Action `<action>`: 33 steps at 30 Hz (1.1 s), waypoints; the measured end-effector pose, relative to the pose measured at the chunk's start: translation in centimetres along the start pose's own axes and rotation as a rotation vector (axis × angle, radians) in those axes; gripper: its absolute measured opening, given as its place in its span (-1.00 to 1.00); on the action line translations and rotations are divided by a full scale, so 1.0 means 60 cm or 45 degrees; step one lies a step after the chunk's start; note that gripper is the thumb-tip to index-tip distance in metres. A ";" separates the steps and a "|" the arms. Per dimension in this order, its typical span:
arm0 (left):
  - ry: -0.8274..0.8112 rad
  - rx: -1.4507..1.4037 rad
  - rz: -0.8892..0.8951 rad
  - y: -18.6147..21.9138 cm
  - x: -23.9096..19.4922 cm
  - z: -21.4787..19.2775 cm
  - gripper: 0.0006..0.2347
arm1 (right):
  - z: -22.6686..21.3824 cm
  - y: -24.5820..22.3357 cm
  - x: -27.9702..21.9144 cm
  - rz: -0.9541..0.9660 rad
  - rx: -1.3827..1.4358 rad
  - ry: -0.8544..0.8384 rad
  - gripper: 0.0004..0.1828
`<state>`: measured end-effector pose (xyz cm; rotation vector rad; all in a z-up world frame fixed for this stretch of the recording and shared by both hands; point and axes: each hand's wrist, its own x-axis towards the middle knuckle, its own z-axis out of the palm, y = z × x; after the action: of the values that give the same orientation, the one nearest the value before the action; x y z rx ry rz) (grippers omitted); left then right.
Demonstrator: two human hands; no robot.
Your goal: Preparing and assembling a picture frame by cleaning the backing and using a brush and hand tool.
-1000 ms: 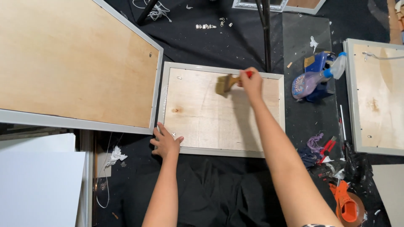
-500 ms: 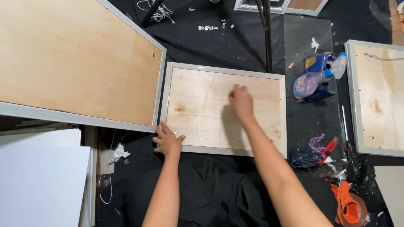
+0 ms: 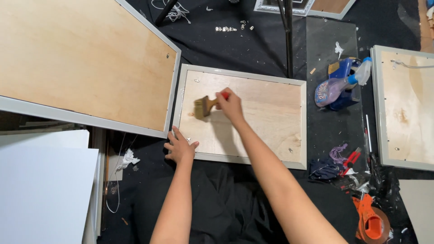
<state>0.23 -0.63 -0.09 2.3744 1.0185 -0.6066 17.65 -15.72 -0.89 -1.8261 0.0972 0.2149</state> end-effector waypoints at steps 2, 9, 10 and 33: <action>-0.009 -0.001 -0.001 -0.001 0.000 0.001 -0.04 | -0.116 0.018 -0.012 0.004 -0.043 0.095 -0.81; 0.013 -0.008 0.014 -0.004 0.004 0.006 -0.03 | -0.547 0.111 -0.070 0.132 -1.101 0.660 -0.79; 0.011 -0.008 0.015 -0.004 0.006 0.007 -0.03 | -0.548 0.097 -0.090 0.133 -1.103 0.660 -0.79; 0.387 -0.927 -0.177 -0.079 0.064 0.000 -0.60 | 0.116 -0.085 -0.170 0.062 0.116 -0.152 -0.82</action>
<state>-0.98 4.33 -3.45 1.7760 1.2699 0.0980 7.90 -8.12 4.20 -1.7173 0.0670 0.3475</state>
